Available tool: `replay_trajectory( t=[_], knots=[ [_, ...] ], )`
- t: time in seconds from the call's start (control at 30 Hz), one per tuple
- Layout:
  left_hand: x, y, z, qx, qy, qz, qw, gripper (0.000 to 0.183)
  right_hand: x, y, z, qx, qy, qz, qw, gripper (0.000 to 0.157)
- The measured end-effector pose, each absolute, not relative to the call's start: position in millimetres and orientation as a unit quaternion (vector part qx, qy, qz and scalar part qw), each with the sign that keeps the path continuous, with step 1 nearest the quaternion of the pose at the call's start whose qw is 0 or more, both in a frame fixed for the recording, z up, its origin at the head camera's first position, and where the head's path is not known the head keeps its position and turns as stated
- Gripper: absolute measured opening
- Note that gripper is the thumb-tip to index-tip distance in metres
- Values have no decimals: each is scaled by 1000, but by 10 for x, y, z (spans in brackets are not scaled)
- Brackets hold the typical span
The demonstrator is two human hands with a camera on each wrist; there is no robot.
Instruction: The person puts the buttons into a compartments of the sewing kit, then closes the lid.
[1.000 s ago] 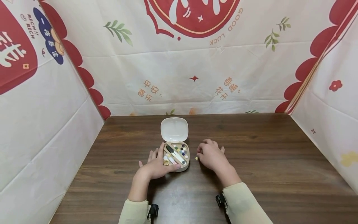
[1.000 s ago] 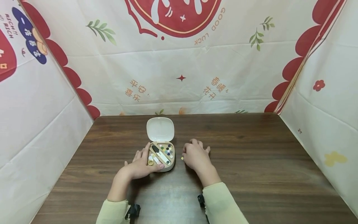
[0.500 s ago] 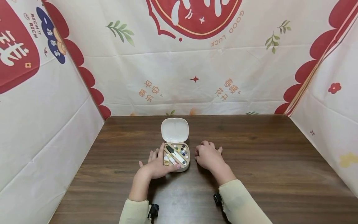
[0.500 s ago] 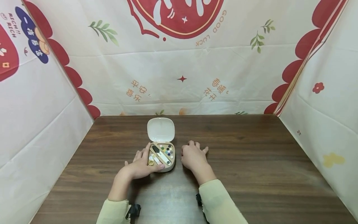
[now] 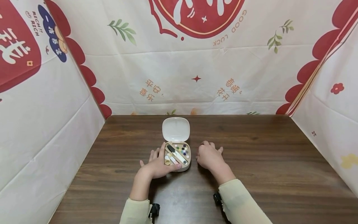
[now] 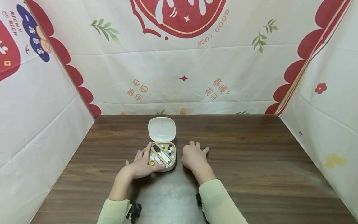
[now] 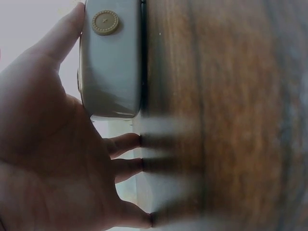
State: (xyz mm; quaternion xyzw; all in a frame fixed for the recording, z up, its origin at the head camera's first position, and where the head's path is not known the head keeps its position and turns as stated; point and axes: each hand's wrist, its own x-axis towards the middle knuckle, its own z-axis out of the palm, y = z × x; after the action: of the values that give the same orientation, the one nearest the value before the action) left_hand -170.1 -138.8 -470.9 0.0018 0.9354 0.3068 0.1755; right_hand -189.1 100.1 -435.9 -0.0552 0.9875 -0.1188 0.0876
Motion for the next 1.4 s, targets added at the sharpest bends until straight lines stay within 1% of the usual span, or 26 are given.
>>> replay_trajectory(
  t=[0.1, 0.33, 0.43, 0.6, 0.9, 1.1, 1.4],
  knots=[
    [-1704, -1379, -4711, 2, 935, 307, 176, 133, -1887, 1049, -4280, -60, 987, -129, 79, 27],
    [-1699, -1383, -4693, 0, 934, 310, 176, 133, -1908, 1268, -3958, -63, 983, -172, 30, 27],
    [-1701, -1393, -4690, -2, 936, 307, 174, 132, -1915, 1334, -3907, -60, 980, -186, 34, 29],
    [-1706, -1397, -4697, 0, 935, 307, 177, 133, -1907, 1352, -3926, -58, 979, -192, 46, 33],
    [-1697, -1396, -4689, -4, 935, 308, 177, 133, -1917, 1177, -3838, -77, 973, -215, 27, 31],
    [-1713, -1402, -4706, -4, 937, 299, 182, 134, -1914, 981, -3820, -98, 970, -219, 34, 27],
    [-1707, -1387, -4694, -4, 936, 299, 186, 135, -1908, 801, -3891, -110, 972, -204, 49, 29]
  ],
)
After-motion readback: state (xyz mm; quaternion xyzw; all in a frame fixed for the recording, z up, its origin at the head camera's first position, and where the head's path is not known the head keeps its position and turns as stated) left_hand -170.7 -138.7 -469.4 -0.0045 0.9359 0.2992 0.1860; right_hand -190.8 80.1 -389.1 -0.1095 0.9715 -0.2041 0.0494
